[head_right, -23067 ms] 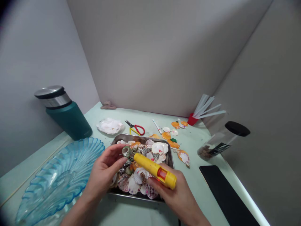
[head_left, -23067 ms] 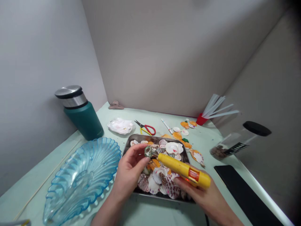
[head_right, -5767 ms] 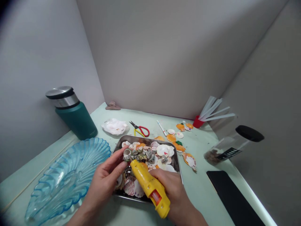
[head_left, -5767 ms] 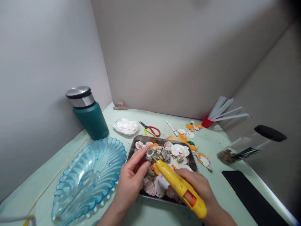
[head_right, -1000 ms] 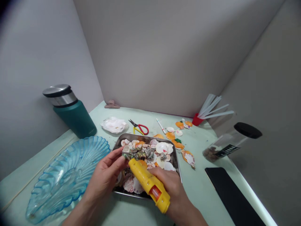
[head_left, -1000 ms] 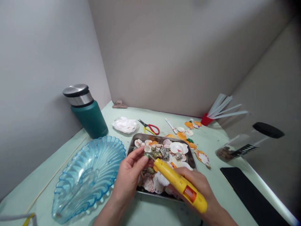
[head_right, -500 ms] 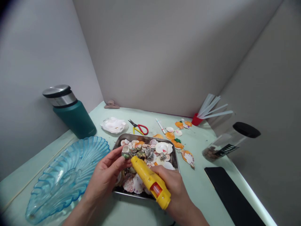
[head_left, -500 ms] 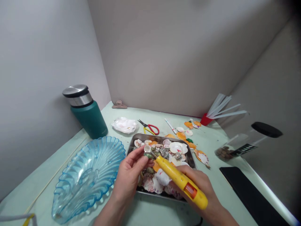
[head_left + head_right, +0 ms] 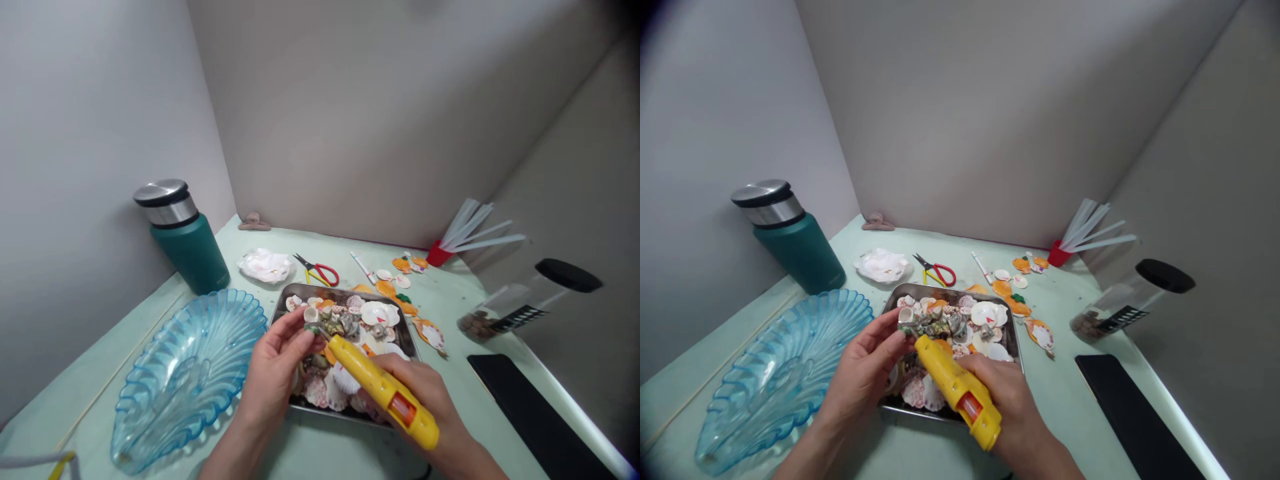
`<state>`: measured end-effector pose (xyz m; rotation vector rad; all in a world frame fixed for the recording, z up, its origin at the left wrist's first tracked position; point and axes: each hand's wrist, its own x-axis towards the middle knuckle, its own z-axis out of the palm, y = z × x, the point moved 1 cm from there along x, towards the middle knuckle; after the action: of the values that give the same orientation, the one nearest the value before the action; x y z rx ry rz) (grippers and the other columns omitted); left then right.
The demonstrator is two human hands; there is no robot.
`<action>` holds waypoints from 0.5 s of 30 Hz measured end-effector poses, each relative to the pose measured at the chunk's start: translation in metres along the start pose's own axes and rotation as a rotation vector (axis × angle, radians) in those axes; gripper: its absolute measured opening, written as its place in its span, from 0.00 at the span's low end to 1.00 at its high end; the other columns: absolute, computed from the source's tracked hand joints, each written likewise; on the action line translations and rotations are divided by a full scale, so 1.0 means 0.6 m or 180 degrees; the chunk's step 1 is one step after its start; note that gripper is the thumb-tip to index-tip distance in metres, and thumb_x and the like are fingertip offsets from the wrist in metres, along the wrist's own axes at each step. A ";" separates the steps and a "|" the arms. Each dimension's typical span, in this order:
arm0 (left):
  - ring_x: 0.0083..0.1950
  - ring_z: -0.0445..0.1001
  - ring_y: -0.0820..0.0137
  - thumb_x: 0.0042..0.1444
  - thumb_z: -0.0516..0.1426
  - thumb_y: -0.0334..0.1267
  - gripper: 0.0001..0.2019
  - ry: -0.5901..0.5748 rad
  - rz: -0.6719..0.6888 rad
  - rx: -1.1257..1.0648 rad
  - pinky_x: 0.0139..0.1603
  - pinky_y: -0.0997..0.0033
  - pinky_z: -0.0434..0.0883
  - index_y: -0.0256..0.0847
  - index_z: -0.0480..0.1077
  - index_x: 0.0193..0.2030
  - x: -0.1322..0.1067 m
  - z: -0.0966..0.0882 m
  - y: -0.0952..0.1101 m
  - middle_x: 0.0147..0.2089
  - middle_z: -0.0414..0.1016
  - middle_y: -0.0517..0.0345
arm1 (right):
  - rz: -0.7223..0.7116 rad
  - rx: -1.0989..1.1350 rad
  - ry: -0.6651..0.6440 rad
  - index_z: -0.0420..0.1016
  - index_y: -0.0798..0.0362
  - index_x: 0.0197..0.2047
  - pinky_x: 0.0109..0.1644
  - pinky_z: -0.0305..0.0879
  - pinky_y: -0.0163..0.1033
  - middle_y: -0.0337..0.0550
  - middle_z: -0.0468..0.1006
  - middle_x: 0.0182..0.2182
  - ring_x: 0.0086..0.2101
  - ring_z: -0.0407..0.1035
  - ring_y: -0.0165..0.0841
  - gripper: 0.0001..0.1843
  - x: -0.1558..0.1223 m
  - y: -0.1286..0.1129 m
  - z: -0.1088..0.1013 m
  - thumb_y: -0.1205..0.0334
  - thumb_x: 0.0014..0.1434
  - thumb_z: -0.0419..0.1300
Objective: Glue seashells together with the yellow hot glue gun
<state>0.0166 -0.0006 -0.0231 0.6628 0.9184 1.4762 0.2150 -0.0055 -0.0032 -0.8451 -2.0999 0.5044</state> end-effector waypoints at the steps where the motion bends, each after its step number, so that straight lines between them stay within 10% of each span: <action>1: 0.37 0.77 0.72 0.50 0.64 0.34 0.18 0.0008 0.0005 -0.0013 0.41 0.73 0.74 0.39 0.72 0.50 0.000 0.000 0.000 0.49 0.77 0.51 | 0.0003 -0.0012 0.0012 0.71 0.52 0.37 0.26 0.60 0.31 0.37 0.77 0.25 0.21 0.68 0.28 0.05 -0.001 0.001 0.000 0.63 0.57 0.60; 15: 0.42 0.73 0.70 0.49 0.64 0.35 0.18 -0.0019 0.0127 0.0142 0.39 0.75 0.71 0.41 0.73 0.49 0.005 -0.004 -0.005 0.52 0.74 0.51 | 0.0127 0.0008 -0.0013 0.71 0.53 0.37 0.26 0.60 0.31 0.37 0.77 0.24 0.21 0.68 0.28 0.05 -0.005 0.000 0.002 0.64 0.55 0.60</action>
<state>0.0158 0.0018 -0.0273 0.7215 0.9405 1.4919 0.2153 -0.0079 -0.0057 -0.8867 -2.0893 0.5301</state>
